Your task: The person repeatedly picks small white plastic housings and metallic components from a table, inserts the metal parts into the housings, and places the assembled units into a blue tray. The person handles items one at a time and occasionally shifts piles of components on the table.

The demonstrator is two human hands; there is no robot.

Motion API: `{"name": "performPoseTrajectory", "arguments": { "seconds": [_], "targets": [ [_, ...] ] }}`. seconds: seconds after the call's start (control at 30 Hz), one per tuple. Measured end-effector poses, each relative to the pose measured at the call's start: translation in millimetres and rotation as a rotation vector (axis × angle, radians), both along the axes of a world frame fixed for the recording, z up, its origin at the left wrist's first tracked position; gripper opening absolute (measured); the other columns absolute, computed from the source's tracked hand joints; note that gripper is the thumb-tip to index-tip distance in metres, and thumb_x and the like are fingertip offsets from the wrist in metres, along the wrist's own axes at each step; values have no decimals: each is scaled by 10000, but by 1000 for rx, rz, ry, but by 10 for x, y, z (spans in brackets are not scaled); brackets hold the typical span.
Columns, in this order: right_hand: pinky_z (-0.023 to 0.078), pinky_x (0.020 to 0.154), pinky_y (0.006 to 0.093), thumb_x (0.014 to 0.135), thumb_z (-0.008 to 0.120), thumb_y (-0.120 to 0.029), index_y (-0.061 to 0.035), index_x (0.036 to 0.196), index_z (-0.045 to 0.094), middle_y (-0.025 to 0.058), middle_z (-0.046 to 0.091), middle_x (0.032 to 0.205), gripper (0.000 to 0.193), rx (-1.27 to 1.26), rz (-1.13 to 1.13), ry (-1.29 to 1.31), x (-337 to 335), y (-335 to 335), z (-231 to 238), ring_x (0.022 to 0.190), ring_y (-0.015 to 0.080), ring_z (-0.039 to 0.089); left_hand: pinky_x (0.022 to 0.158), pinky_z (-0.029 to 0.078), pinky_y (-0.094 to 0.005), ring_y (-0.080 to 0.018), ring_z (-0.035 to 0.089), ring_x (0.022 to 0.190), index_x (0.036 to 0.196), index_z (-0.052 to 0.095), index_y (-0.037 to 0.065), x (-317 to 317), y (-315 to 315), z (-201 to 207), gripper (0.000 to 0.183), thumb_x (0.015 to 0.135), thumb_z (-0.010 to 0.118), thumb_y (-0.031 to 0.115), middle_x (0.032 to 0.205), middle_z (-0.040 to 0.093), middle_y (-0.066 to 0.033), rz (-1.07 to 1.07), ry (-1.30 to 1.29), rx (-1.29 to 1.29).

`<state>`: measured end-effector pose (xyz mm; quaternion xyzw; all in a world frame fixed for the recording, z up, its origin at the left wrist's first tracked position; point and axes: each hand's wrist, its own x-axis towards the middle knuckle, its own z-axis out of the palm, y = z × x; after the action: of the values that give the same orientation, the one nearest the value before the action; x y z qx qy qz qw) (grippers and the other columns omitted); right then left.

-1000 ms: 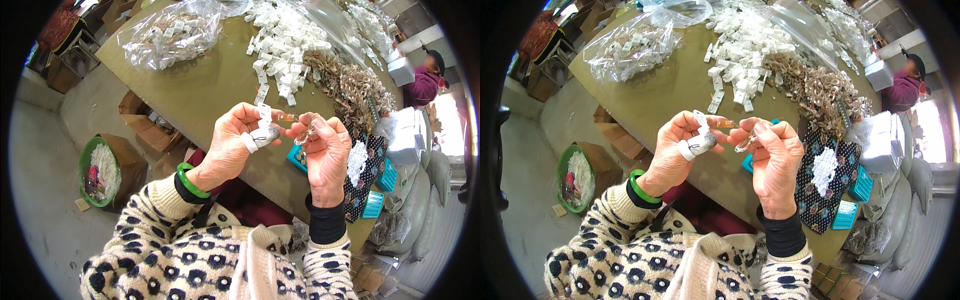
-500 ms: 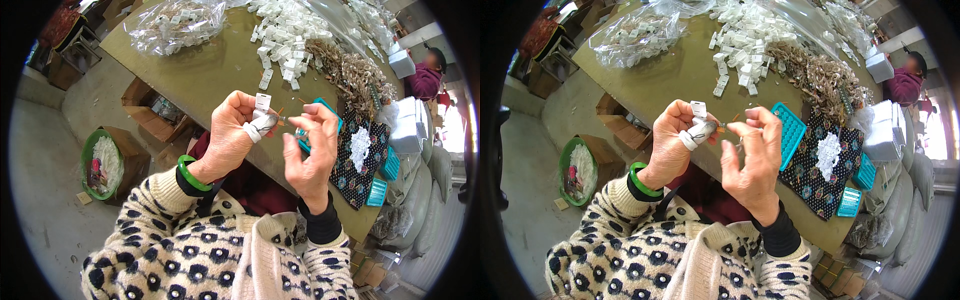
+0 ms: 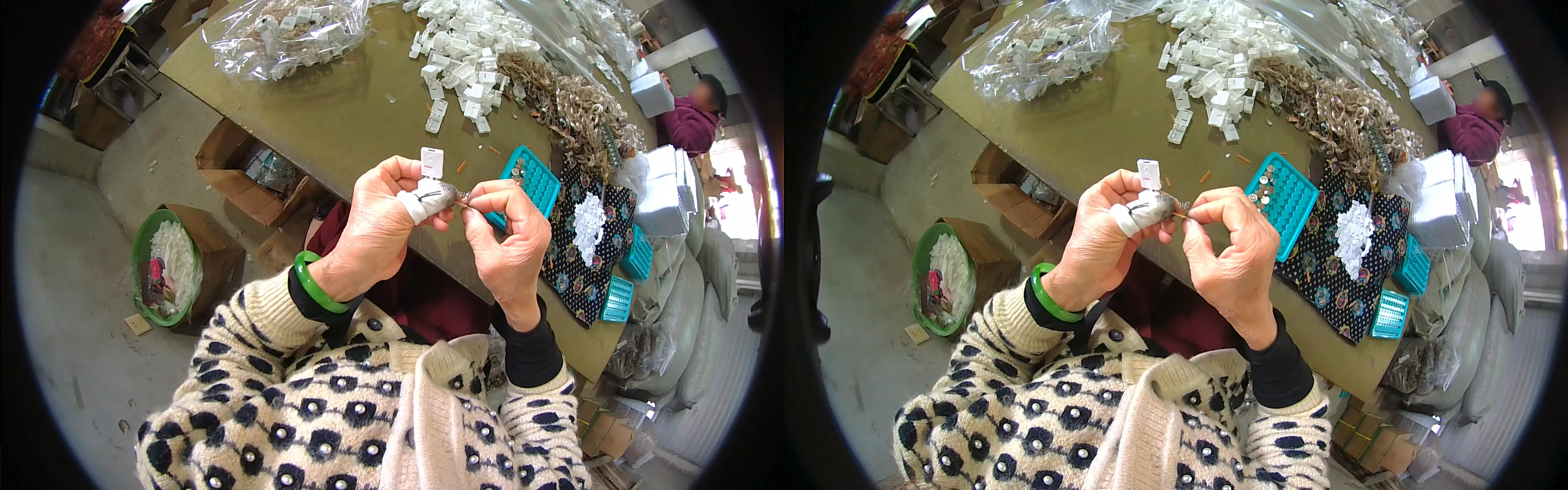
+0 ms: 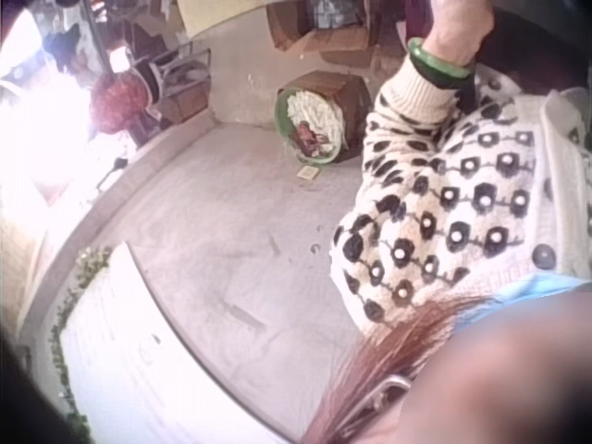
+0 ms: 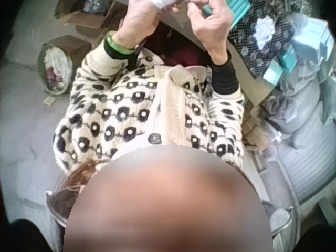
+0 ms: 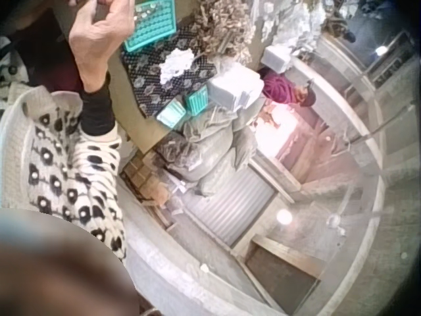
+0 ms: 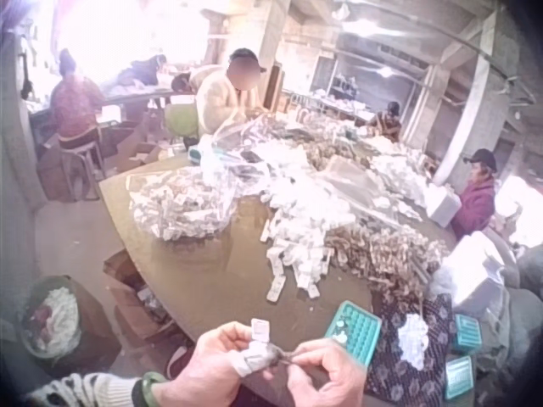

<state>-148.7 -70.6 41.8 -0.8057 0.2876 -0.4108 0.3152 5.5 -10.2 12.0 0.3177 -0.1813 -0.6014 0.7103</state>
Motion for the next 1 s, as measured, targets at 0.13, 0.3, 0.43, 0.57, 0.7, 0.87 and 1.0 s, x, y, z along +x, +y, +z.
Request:
{"name": "performPoseTrajectory", "arguments": {
  "seconds": [0.13,0.3,0.43,0.57,0.7,0.87,1.0],
  "targets": [
    [491,676,263,714,662,84,-13,796,561,83,646,830,162,552,-43,-318,31,92,-57,732,160,629,651,553,-279,-171,666,722,983,579,16,-36,8,20,226,833,745,48,896,696,-137,20,-12,-17],
    [483,651,245,718,631,89,-2,795,542,97,640,864,148,326,-49,-230,16,79,-139,702,133,612,645,551,-273,-169,665,707,986,575,12,-41,12,12,228,835,742,46,890,697,-138,25,4,-27],
    [489,644,268,715,628,102,-7,820,536,121,627,897,177,102,0,-57,-16,32,-110,699,173,609,641,548,-270,-170,664,695,985,572,10,-35,17,-10,221,840,735,47,889,699,-141,18,1,5],
    [490,630,279,780,640,107,-1,906,571,127,612,860,180,-227,-73,92,-6,87,-40,754,218,623,646,548,-269,-171,664,695,983,568,5,-14,5,-18,222,841,734,45,898,702,-147,16,-19,18],
    [504,671,308,766,674,116,-1,939,608,117,627,884,219,-343,-60,112,-22,45,-28,752,229,618,648,548,-261,-158,665,703,1064,608,-8,-17,-13,-19,243,866,723,72,920,706,-115,-53,-34,2],
    [505,663,270,823,677,69,2,901,616,91,647,861,120,100,-116,-99,-112,51,-129,745,173,631,667,555,-258,-140,673,747,1189,638,6,-54,-22,-50,316,894,702,100,985,704,-76,-140,-95,23],
    [509,661,263,822,681,67,3,895,613,83,646,859,118,197,-119,-94,-144,62,-199,740,159,629,680,563,-268,-145,678,802,1216,627,3,-45,-5,-89,336,895,692,76,1029,696,-93,-245,-40,39]
  ]
}}
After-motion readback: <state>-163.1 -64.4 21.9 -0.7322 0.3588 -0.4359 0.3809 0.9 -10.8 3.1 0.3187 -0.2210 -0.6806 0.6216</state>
